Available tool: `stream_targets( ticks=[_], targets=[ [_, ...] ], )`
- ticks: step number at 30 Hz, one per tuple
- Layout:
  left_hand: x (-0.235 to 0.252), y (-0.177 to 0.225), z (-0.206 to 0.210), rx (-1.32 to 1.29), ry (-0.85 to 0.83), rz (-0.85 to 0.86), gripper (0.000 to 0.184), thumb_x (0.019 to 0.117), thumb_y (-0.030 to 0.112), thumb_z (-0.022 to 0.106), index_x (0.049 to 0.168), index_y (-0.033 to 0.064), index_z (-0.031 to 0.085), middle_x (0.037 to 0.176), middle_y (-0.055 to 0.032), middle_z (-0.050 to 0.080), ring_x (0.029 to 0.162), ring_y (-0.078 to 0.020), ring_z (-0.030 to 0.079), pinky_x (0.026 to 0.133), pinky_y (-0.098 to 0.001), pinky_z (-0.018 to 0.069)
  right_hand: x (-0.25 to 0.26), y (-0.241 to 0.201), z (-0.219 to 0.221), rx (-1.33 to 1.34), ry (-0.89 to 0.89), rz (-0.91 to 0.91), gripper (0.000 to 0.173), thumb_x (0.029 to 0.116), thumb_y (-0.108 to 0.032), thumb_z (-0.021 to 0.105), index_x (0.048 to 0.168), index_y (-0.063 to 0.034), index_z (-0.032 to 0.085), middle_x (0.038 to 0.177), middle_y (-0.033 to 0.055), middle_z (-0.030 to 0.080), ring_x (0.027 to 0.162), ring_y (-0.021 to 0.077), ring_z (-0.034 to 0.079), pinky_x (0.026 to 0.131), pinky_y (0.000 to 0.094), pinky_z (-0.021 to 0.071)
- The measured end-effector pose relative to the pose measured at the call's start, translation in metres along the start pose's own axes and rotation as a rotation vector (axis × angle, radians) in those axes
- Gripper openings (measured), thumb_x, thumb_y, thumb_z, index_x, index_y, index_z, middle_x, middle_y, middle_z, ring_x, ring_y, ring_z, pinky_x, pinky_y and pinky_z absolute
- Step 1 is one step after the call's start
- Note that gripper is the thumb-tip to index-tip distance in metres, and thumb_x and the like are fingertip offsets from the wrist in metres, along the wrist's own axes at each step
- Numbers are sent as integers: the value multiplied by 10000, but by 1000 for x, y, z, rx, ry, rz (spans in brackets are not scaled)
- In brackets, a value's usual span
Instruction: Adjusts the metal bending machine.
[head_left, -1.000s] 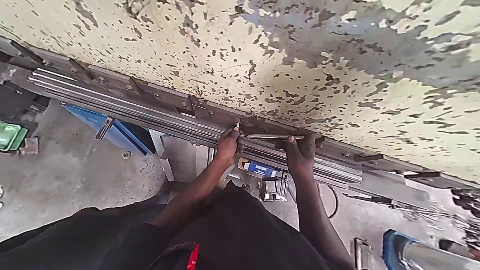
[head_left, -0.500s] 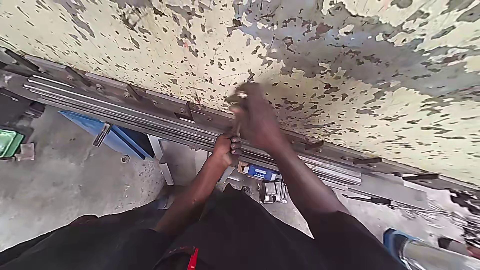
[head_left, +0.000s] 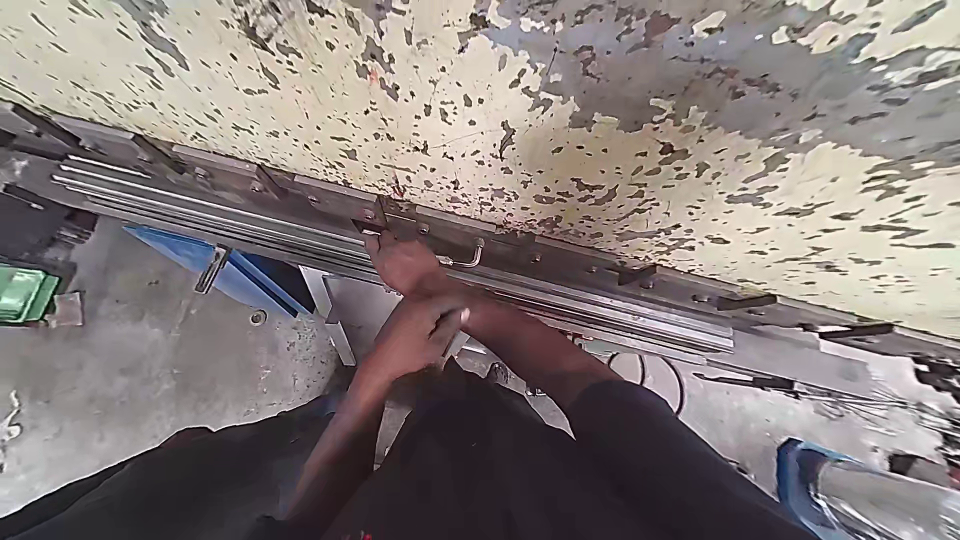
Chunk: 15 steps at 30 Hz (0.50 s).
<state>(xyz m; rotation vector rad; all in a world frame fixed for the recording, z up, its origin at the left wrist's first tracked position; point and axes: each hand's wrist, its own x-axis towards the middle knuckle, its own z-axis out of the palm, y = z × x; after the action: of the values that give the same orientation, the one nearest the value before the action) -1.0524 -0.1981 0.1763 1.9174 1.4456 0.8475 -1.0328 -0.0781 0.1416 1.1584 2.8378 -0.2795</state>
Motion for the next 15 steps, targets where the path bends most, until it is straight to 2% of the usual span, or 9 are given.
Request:
stream_targets(
  ticks=[2,3,4,5,6,8,11,13,15],
  targets=[
    [34,12,8,345,139,-43,217,1026,237,586,1157,130,722,1140,-56,694,1109,-220,648,987,-465,541,1,-7,17,-7,130,131,361,1086,-209,380,1312,-75,627,1090,213,715,905,411,717,737,560,579],
    [49,15,14,506,114,-78,258,1022,262,592,1215,122,692,1244,-87,656,1218,-287,588,1033,-513,488,-2,-11,23,-14,189,207,415,1106,-263,338,1246,-43,661,1057,231,728,950,427,717,808,582,569],
    [62,16,20,626,44,-127,306,1020,295,588,1251,112,671,1292,-112,633,1268,-333,558,1045,-545,471,-4,-12,24,-11,183,257,442,1111,-300,330,1248,-49,666,1136,240,720,1066,442,692,924,606,531],
    [74,18,24,700,-54,-183,345,1023,336,572,1254,97,665,1281,-133,642,1276,-355,557,1054,-563,455,-4,-8,28,-48,164,229,399,1098,-287,345,1237,-72,651,1127,228,715,1062,457,681,916,633,519],
    [86,18,27,737,-153,-241,389,1037,393,535,1230,87,677,1237,-143,673,1260,-356,577,1072,-572,431,-4,-5,27,-49,116,248,467,1105,-366,299,1249,-84,642,1136,234,709,1082,479,660,917,663,507],
    [104,16,34,795,-244,-326,447,1048,454,465,1129,85,705,1098,-138,724,1162,-343,651,1029,-563,485,-19,1,5,-49,0,335,677,1069,-596,169,1311,-173,639,1196,218,701,1146,465,642,919,682,494],
    [112,32,37,824,-290,-476,445,1057,444,446,1116,76,690,1052,-180,716,1027,-404,695,832,-618,557,-27,9,0,-18,-29,161,469,1095,-393,318,1284,-108,637,1181,188,712,1088,412,688,855,662,543],
    [110,40,41,904,-250,-548,435,1042,496,436,1137,143,671,1010,-153,729,964,-401,705,788,-650,529,-25,12,6,4,-70,85,378,1097,-294,374,1302,-75,605,1210,193,690,1113,411,680,855,647,559],
    [98,42,48,946,-141,-536,386,1002,499,501,1141,177,661,914,-147,723,890,-408,689,774,-683,478,-35,9,0,29,-70,174,426,1103,-335,333,1254,-77,635,1154,192,709,1077,406,691,852,643,556]
  ],
)
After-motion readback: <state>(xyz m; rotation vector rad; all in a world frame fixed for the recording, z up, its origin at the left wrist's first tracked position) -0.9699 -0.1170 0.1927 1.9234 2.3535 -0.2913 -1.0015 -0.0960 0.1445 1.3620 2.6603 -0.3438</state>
